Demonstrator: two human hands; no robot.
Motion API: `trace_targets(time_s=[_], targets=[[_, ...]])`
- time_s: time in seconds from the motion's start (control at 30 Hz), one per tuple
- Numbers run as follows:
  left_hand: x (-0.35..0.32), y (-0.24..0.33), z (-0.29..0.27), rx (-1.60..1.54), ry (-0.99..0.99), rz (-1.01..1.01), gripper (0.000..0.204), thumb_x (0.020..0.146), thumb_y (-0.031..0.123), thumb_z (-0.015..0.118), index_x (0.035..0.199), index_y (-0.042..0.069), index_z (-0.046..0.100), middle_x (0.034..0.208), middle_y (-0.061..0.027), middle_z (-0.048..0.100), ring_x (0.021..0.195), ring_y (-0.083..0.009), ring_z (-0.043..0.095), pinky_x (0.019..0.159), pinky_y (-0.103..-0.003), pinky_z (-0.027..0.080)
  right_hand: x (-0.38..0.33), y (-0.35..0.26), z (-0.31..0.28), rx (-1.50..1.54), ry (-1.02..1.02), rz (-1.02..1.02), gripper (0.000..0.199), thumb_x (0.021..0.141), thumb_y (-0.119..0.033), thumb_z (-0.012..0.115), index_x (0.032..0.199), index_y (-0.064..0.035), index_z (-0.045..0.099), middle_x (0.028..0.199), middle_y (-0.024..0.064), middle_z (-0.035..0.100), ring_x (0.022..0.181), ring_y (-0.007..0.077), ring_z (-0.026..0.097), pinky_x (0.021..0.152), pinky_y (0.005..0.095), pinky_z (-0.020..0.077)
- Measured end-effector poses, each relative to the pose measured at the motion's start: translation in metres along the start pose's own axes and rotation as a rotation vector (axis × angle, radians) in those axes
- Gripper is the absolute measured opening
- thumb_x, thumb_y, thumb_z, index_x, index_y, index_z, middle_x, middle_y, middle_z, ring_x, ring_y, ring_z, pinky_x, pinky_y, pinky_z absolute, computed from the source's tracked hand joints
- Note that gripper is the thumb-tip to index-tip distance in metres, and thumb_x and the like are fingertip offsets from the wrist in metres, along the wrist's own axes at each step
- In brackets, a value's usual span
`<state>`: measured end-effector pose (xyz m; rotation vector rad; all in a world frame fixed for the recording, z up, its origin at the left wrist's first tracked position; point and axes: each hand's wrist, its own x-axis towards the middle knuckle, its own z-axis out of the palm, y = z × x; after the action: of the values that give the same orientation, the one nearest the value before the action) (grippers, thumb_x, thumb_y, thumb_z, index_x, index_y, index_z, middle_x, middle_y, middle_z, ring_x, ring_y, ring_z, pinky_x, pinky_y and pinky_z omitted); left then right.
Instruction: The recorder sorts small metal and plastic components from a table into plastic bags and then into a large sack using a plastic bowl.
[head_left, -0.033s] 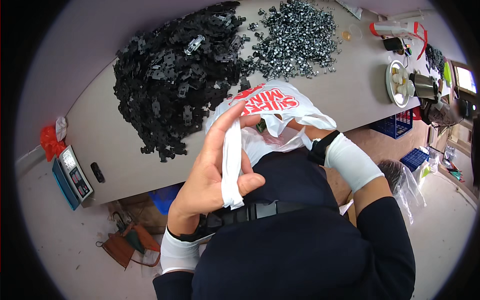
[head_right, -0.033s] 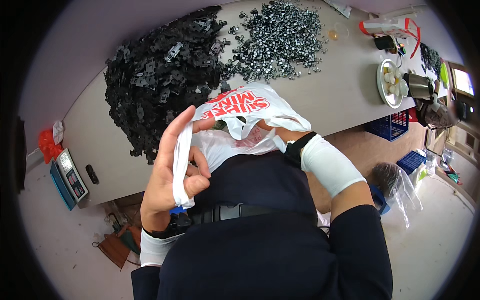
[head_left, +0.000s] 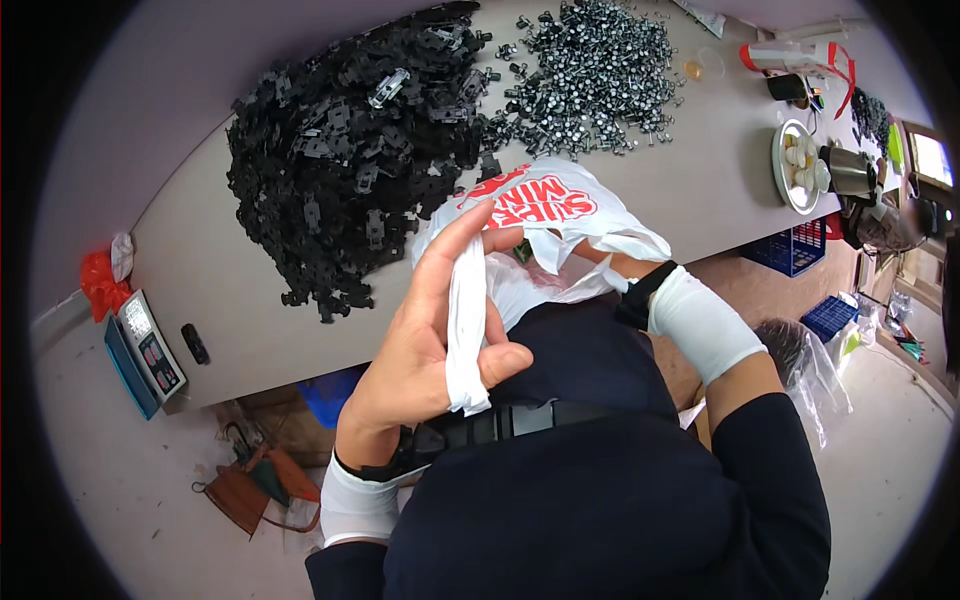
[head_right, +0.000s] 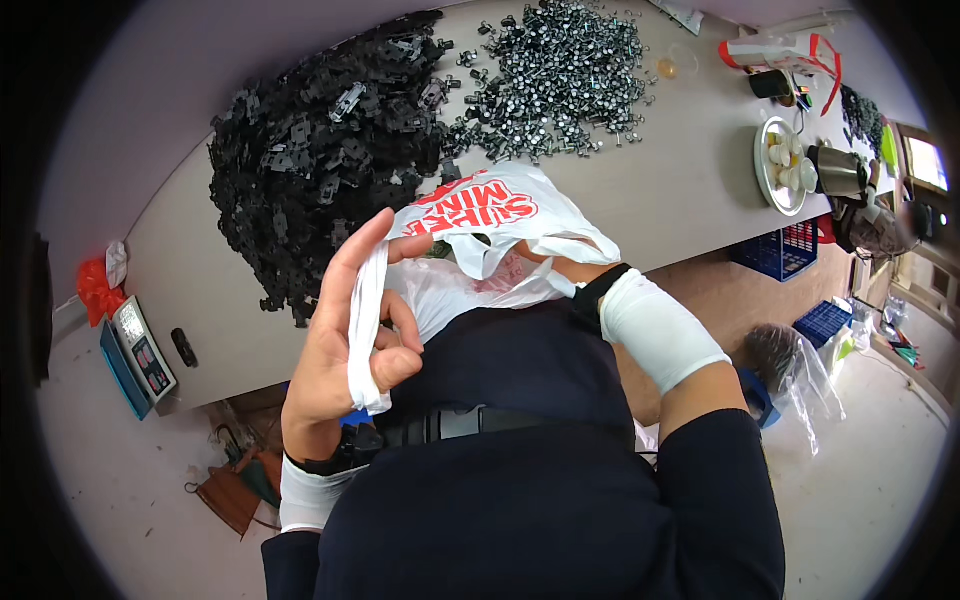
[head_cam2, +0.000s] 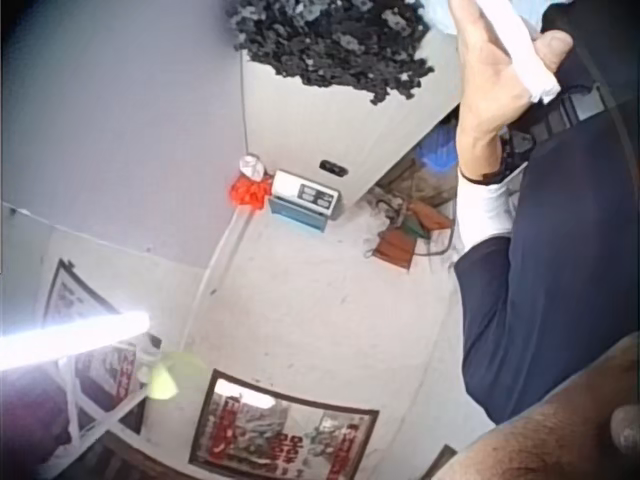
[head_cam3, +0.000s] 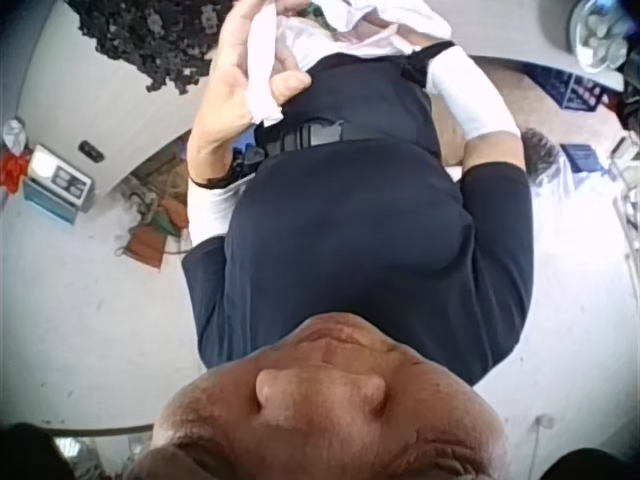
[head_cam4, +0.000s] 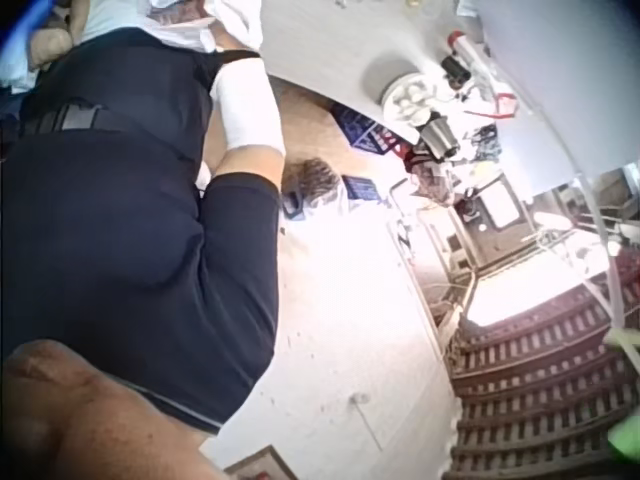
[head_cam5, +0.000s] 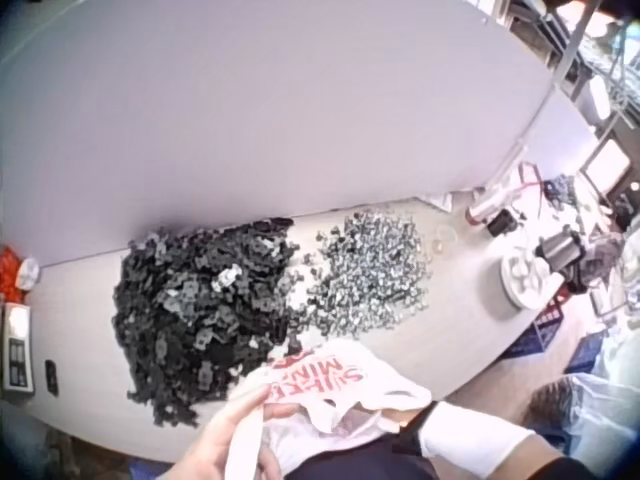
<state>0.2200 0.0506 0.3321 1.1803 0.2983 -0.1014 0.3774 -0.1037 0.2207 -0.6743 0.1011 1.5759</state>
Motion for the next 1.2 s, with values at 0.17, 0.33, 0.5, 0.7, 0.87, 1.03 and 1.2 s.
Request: trace_targets(time_s=[0.17, 0.33, 0.5, 0.7, 0.87, 1.03, 1.2], targets=[[0.007, -0.002, -0.001, -0.020, 0.026, 0.014, 0.098, 0.069, 0.017, 0.081, 0.145, 0.002, 0.021, 0.134, -0.0231, 0.043, 0.069, -0.0096, 0.057, 0.055, -0.019, 0.049, -0.014, 0.022, -0.028, -0.025, 0.069, -0.117, 0.067, 0.089, -0.023, 0.056, 0.143, -0.0023, 0.023, 0.147, 0.0182, 0.023, 0.134, 0.0321, 0.027, 0.108, 0.0492, 0.0278], [0.005, -0.005, -0.001, -0.022, 0.034, 0.025, 0.095, 0.070, 0.015, 0.079, 0.145, 0.002, 0.022, 0.134, -0.0235, 0.042, 0.069, -0.0091, 0.056, 0.051, -0.019, 0.049, -0.019, 0.034, -0.057, -0.056, 0.136, -0.243, 0.053, 0.096, -0.019, 0.045, 0.143, -0.0036, 0.026, 0.145, 0.0165, 0.031, 0.130, 0.0279, 0.037, 0.108, 0.0424, 0.0339], [0.001, -0.005, -0.004, -0.032, 0.016, -0.020, 0.088, 0.075, 0.006, 0.074, 0.146, 0.007, 0.021, 0.134, -0.0175, 0.044, 0.065, -0.0052, 0.051, 0.060, -0.021, 0.044, -0.014, 0.038, -0.072, -0.098, 0.186, -0.313, 0.045, 0.100, -0.016, 0.039, 0.142, -0.0045, 0.028, 0.143, 0.0155, 0.037, 0.128, 0.0254, 0.043, 0.108, 0.0382, 0.0377], [-0.007, -0.004, -0.016, 0.031, 0.111, 0.015, 0.087, 0.074, 0.008, 0.075, 0.145, 0.006, 0.025, 0.133, -0.0189, 0.046, 0.066, -0.0044, 0.053, 0.061, -0.019, 0.045, -0.019, 0.040, -0.065, -0.243, 0.214, -0.250, 0.045, 0.099, -0.018, 0.041, 0.141, -0.0052, 0.030, 0.142, 0.0158, 0.039, 0.126, 0.0258, 0.044, 0.107, 0.0380, 0.0384], [-0.015, -0.004, -0.026, 0.008, 0.180, 0.050, 0.085, 0.075, 0.011, 0.075, 0.144, 0.004, 0.026, 0.133, -0.0206, 0.046, 0.066, -0.0046, 0.052, 0.058, -0.018, 0.044, -0.032, 0.018, -0.079, -0.374, 0.216, -0.177, 0.045, 0.098, -0.019, 0.043, 0.140, -0.0057, 0.032, 0.140, 0.0160, 0.040, 0.124, 0.0262, 0.046, 0.105, 0.0378, 0.0390], [-0.012, -0.001, -0.026, -0.015, 0.197, 0.056, 0.082, 0.076, 0.009, 0.072, 0.144, 0.003, 0.027, 0.132, -0.0206, 0.046, 0.065, -0.0044, 0.051, 0.058, -0.018, 0.044, -0.009, 0.020, -0.062, -0.505, 0.229, -0.107, 0.045, 0.097, -0.021, 0.044, 0.139, -0.0062, 0.034, 0.139, 0.0163, 0.041, 0.123, 0.0266, 0.047, 0.104, 0.0376, 0.0396], [-0.007, -0.001, -0.029, 0.006, 0.205, 0.085, 0.081, 0.075, 0.005, 0.071, 0.143, 0.003, 0.028, 0.131, -0.0208, 0.047, 0.064, -0.0043, 0.051, 0.058, -0.020, 0.043, -0.001, 0.025, -0.044, -0.635, 0.243, -0.042, 0.045, 0.096, -0.022, 0.046, 0.138, -0.0067, 0.036, 0.138, 0.0165, 0.042, 0.121, 0.0269, 0.048, 0.103, 0.0374, 0.0402]])
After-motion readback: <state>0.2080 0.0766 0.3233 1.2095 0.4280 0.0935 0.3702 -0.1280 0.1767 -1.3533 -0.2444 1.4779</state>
